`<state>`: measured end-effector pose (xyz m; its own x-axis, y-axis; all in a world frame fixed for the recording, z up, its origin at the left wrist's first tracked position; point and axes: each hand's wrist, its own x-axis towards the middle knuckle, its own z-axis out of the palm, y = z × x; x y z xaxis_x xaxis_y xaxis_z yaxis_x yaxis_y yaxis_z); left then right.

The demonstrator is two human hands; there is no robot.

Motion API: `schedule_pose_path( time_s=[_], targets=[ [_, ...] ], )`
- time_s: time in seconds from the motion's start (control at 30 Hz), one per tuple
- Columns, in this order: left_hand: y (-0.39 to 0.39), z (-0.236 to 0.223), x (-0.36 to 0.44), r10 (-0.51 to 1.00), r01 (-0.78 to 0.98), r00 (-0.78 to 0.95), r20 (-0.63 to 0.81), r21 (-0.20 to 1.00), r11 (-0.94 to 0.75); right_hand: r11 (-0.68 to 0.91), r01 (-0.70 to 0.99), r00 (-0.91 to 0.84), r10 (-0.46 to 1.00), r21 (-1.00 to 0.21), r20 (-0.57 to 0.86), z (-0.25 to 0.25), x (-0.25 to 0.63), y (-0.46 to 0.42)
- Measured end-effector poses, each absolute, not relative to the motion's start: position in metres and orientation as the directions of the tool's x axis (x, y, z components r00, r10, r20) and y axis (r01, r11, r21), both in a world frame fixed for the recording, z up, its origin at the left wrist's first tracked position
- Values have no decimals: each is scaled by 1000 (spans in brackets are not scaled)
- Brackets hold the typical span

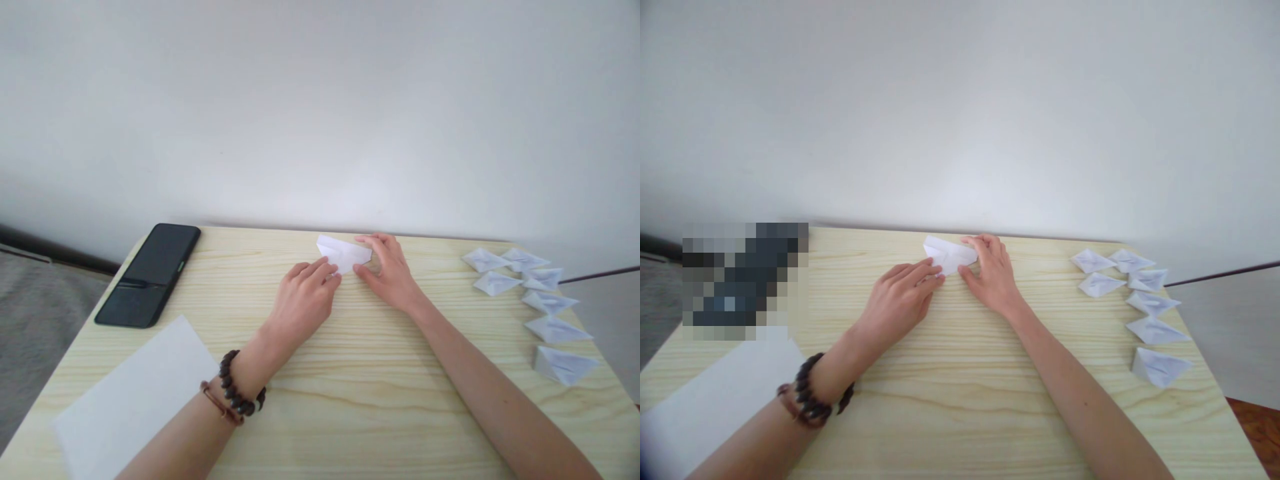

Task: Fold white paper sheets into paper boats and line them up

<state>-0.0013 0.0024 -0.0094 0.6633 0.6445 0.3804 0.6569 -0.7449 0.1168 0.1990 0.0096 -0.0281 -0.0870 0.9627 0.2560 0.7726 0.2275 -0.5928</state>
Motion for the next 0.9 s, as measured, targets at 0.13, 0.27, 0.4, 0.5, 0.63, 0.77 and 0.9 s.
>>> schedule_pose_path(
  time_s=[0.13,0.27,0.4,0.5,0.63,0.77,0.9],
  targets=[
    [3,-8,-2,657,668,660,364,118,-735,264,712,-132,960,-651,246,-29,208,13],
    [5,-7,-1,658,636,671,342,191,-748,288,766,-127,944,-575,303,-33,205,10],
    [11,-13,-2,734,594,561,382,433,-679,292,842,-154,936,-453,317,-32,197,5],
    [17,-18,-3,809,654,453,374,478,-586,309,842,-181,934,-442,307,-30,195,3],
    [19,-19,-4,845,780,439,306,337,-528,332,832,-217,932,-445,291,-28,197,4],
    [18,-18,-5,845,797,458,277,293,-528,347,823,-236,929,-450,285,-28,198,4],
    [21,-18,-7,848,785,462,260,325,-528,377,802,-268,920,-464,285,-26,198,3]
  ],
)
